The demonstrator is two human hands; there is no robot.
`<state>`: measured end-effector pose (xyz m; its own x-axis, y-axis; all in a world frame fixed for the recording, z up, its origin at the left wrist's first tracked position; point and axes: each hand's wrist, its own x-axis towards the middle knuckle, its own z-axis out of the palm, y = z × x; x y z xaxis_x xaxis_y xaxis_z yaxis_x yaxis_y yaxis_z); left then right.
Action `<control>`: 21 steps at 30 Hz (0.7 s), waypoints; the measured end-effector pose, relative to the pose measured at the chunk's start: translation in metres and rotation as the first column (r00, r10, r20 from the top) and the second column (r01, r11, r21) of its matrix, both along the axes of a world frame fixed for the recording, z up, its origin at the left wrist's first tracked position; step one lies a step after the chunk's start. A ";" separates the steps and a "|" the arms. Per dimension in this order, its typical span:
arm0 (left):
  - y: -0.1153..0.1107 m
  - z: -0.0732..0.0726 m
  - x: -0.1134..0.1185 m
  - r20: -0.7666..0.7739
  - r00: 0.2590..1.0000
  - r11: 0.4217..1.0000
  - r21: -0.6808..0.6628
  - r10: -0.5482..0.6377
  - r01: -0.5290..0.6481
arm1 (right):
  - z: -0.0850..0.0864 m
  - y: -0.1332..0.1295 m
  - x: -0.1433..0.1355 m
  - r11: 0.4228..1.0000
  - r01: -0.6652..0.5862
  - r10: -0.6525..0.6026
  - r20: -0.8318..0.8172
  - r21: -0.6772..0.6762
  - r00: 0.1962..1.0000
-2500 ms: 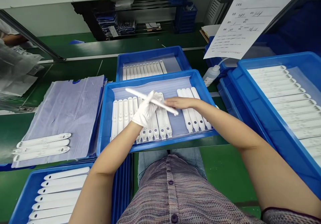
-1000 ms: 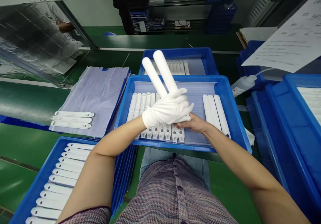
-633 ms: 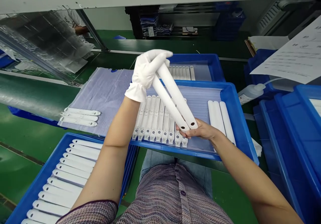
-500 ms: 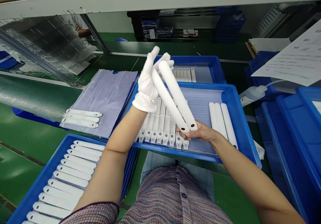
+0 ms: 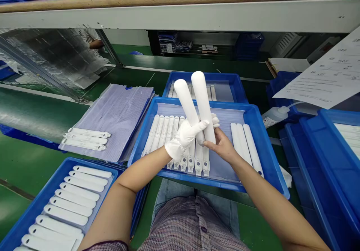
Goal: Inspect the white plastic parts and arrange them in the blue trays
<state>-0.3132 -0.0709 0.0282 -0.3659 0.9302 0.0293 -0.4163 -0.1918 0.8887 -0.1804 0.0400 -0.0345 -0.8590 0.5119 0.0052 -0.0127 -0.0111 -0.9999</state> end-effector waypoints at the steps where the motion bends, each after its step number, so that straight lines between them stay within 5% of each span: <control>1: 0.001 -0.001 -0.002 -0.032 0.999 1.000 -0.023 0.002 -0.003 | 0.004 -0.003 -0.005 0.997 0.077 -0.075 -0.058 0.026 0.995; 5: 0.004 -0.008 -0.010 -0.060 0.992 0.992 -0.045 0.111 -0.114 | 0.017 -0.015 -0.017 0.974 0.223 -0.214 -0.165 0.035 0.963; 9: 0.001 -0.009 -0.016 0.161 0.959 0.972 -0.002 0.232 -0.235 | 0.019 -0.017 -0.017 0.965 0.064 -0.108 -0.160 -0.255 0.981; 13: -0.001 -0.009 -0.012 0.323 0.940 0.993 -0.010 0.112 -0.114 | 0.016 -0.015 -0.015 0.824 -0.073 -0.016 -0.151 -0.563 0.988; 21: 0.003 -0.010 -0.005 0.396 0.915 0.997 -0.056 0.079 -0.062 | 0.019 -0.020 -0.017 0.652 -0.001 -0.092 -0.081 -0.758 0.993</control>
